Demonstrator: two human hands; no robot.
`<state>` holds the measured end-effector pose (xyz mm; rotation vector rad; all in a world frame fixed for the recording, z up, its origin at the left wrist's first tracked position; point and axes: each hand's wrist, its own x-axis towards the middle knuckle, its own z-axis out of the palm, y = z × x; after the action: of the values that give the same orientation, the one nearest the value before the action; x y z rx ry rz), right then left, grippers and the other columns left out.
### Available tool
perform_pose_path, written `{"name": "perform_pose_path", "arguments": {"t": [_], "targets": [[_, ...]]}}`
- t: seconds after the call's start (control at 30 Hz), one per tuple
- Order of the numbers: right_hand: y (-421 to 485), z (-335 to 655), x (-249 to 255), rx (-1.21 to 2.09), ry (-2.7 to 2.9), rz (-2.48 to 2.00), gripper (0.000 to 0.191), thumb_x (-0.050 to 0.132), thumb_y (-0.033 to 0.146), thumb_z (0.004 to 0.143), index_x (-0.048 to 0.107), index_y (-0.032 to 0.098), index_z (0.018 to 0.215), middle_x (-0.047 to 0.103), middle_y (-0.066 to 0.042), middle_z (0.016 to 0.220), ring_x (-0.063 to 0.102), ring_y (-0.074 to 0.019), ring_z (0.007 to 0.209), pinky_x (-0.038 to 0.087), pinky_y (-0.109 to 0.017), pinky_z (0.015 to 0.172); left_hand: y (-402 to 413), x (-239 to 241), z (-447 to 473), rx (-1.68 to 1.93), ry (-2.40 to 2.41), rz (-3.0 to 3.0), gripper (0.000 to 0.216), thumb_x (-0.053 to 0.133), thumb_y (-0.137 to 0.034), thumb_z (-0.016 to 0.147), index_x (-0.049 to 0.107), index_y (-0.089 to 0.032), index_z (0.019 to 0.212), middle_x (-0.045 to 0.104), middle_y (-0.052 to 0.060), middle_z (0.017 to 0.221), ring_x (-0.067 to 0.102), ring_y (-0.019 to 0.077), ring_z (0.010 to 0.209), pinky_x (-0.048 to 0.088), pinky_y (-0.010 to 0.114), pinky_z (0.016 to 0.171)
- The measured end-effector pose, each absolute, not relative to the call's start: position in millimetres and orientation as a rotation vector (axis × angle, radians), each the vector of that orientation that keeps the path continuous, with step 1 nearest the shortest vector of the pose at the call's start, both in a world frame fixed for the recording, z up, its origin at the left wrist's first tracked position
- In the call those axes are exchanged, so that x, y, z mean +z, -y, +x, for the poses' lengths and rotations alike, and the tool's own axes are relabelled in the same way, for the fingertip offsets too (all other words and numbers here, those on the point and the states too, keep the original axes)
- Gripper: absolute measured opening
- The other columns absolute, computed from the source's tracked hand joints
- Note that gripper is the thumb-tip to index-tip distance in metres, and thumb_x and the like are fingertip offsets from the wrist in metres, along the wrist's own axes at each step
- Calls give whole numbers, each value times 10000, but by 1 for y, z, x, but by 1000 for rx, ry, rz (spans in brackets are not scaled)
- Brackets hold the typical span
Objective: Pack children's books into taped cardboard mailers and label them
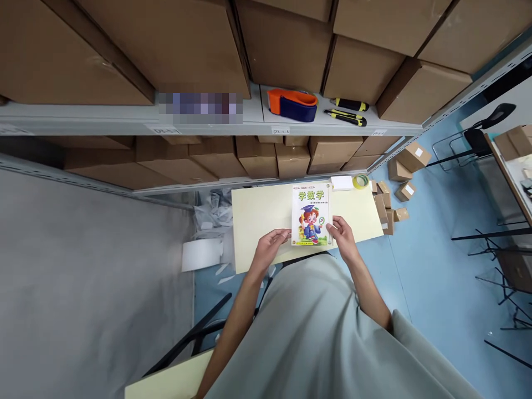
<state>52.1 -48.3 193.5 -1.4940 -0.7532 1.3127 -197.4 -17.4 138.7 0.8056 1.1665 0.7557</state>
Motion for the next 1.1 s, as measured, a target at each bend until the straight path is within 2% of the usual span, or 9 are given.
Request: {"name": "perform_pose_path", "arguments": {"t": [0.2, 0.37, 0.73, 0.93, 1.03, 1.1], "targets": [[57, 41, 195, 1324, 788, -1500, 515, 803, 632, 815, 629, 266, 1134, 783, -98, 1205, 757, -310, 1080, 639, -414, 875, 27, 134, -207, 787, -1155, 824, 580, 861, -710, 727, 808, -199, 997, 822, 130, 1125, 754, 305, 1100, 571, 492, 1081], [57, 45, 197, 1378, 800, -1452, 459, 820, 571, 823, 654, 267, 1126, 788, -84, 1187, 759, -300, 1056, 629, -411, 883, 35, 136, -205, 839, -1186, 796, 533, 867, -665, 728, 783, -206, 986, 811, 107, 1056, 749, 276, 1051, 582, 482, 1067], [46, 75, 189, 1491, 956, -1375, 467, 795, 617, 830, 637, 274, 1104, 772, -76, 1129, 750, -285, 1041, 609, -401, 913, 27, 145, -177, 968, -1272, 741, 504, 858, -623, 744, 758, -198, 996, 797, 101, 1045, 742, 269, 1070, 587, 485, 1073], [34, 107, 179, 1554, 996, -1322, 444, 801, 609, 840, 653, 276, 1094, 767, -64, 1115, 738, -263, 1036, 603, -381, 928, 22, 146, -143, 1001, -1294, 746, 603, 882, -616, 725, 755, -197, 1140, 793, 107, 1076, 733, 273, 1082, 585, 463, 1048], [27, 127, 167, 1554, 1061, -1308, 404, 806, 592, 833, 668, 270, 1034, 766, -55, 1039, 734, -255, 991, 600, -395, 945, 20, 148, -129, 1017, -1326, 818, 570, 919, -578, 674, 758, -200, 1069, 799, 98, 1048, 738, 266, 1020, 594, 453, 1013], [22, 138, 161, 1479, 1151, -1316, 308, 801, 527, 846, 700, 266, 976, 760, -56, 1032, 722, -258, 1029, 575, -421, 1013, 20, 152, -123, 1047, -1375, 885, 477, 913, -545, 676, 756, -210, 977, 796, 76, 992, 737, 255, 981, 597, 447, 999]]}}
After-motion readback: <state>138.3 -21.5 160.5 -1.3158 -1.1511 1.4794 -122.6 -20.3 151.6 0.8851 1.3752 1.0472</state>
